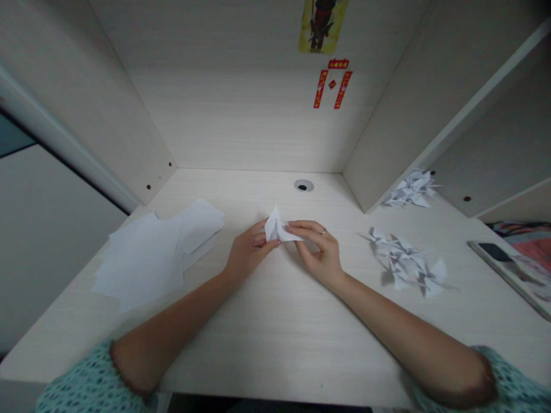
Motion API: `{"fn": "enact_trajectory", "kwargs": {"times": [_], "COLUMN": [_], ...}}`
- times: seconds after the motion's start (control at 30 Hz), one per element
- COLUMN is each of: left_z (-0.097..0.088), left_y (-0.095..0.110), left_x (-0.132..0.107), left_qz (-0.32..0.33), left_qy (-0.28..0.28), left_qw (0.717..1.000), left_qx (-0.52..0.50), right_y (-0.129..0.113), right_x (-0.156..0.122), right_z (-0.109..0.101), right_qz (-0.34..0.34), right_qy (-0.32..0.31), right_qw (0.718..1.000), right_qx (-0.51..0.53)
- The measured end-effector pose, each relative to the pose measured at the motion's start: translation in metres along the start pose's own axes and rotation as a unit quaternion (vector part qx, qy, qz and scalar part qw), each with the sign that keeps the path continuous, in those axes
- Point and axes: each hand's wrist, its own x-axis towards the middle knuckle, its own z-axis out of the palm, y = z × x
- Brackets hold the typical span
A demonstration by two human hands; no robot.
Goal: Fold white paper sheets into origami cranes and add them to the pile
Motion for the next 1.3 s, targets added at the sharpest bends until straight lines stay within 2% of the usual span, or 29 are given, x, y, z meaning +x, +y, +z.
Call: {"fn": "enact_trajectory", "kwargs": {"times": [0.1,0.2,0.43,0.77,0.93,1.13,1.3], "left_z": [-0.001,0.000,0.002,0.002,0.003,0.004,0.003], "left_y": [-0.001,0.001,0.008,0.010,0.009,0.008,0.007], "left_x": [-0.001,-0.004,-0.009,-0.010,-0.012,-0.012,-0.011], "left_qz": [0.008,0.009,0.069,0.054,0.083,0.108,0.086], "left_qy": [0.027,0.055,0.055,0.011,0.013,0.048,0.051], "left_qw": [0.999,0.998,0.990,0.976,0.972,0.966,0.969], "left_qx": [0.018,0.029,0.112,0.210,0.221,0.230,0.226], "right_y": [-0.002,-0.004,0.002,0.007,0.004,0.002,0.001], "right_x": [0.002,0.003,0.001,-0.003,-0.003,-0.002,0.000], "right_z": [0.001,0.001,0.002,0.003,0.002,0.001,0.001], "right_qz": [-0.014,-0.017,0.004,-0.024,-0.026,-0.044,-0.053], "right_qy": [-0.054,-0.080,-0.040,-0.008,-0.011,-0.021,-0.008], "right_qw": [0.998,0.997,0.999,0.995,0.995,0.994,0.995], "right_qx": [0.019,0.013,-0.030,-0.100,-0.100,-0.101,-0.085]}}
